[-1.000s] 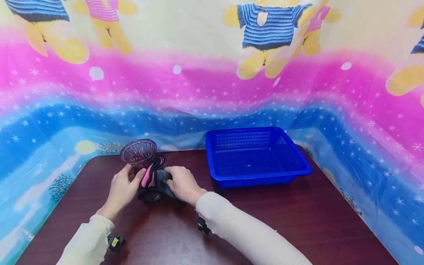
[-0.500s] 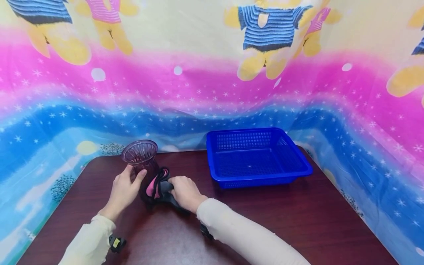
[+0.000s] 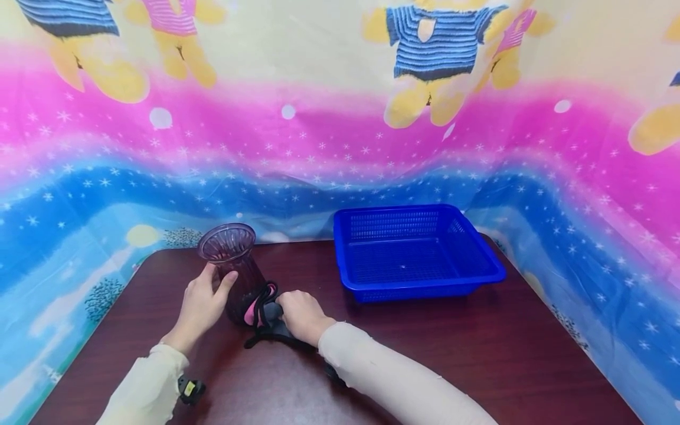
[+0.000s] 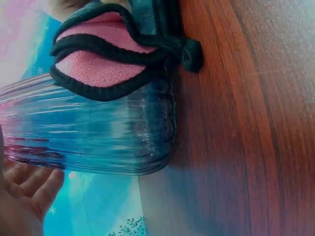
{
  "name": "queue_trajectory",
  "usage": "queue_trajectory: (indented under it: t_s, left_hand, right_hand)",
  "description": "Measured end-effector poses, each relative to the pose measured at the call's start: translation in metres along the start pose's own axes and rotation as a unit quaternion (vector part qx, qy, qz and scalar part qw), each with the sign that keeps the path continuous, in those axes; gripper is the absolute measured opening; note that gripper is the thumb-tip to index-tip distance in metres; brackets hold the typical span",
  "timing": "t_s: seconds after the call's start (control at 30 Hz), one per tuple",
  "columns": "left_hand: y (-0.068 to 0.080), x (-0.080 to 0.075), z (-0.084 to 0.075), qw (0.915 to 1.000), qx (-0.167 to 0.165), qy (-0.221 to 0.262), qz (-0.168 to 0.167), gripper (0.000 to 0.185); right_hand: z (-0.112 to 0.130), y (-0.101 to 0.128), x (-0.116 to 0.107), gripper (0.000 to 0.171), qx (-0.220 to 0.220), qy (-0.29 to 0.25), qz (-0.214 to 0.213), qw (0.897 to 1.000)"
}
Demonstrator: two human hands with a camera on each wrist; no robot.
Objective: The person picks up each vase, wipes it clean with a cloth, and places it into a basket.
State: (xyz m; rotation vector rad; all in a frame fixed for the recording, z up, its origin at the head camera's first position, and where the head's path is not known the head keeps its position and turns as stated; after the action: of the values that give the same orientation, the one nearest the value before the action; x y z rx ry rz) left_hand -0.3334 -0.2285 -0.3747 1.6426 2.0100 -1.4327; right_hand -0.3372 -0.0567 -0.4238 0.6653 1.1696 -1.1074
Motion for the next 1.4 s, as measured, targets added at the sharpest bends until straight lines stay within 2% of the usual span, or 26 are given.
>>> queue_trajectory:
  t_s: [0.27,0.57,0.77,1.07,1.2,1.4]
  left_hand:
    - [0.000,-0.001,-0.001,1.0000,-0.001,-0.004,-0.004,0.041]
    - [0.001,-0.002,-0.001,1.0000,-0.001,-0.005,-0.005,0.037]
    - [0.000,-0.002,-0.004,1.0000,-0.002,-0.001,-0.001,0.038]
    - [-0.001,-0.004,-0.007,1.0000,0.005,-0.002,-0.004,0.034]
    - [0.000,-0.005,-0.005,1.0000,0.001,-0.005,-0.005,0.028]
    - [-0.001,-0.004,-0.004,1.0000,-0.004,-0.004,-0.004,0.030]
  right_hand:
    - [0.002,-0.003,-0.016,0.011,-0.018,-0.042,-0.026,0.999]
    - [0.004,-0.007,-0.035,0.012,-0.006,-0.101,-0.034,0.994]
    - [0.009,-0.011,-0.052,0.015,-0.002,-0.103,-0.036,0.994]
    - [0.020,-0.016,-0.075,0.014,-0.027,-0.088,-0.058,0.994]
    - [0.022,-0.017,-0.080,0.012,-0.030,-0.091,-0.068,0.993]
    - [0.021,-0.016,-0.075,0.011,-0.017,-0.099,-0.059,0.993]
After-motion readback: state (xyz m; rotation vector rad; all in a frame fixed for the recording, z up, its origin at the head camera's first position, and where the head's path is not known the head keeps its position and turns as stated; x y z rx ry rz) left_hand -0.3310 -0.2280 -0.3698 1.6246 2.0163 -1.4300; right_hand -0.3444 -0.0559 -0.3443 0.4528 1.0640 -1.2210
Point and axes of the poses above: each hand's wrist, its own y-axis away from the middle knuckle, its own x-axis out of the palm, z = x × y, the point moved 10 cm from there along -y, towards the middle knuckle, and after that the axes turned 8 degrees about x, right-handed, at the moved point
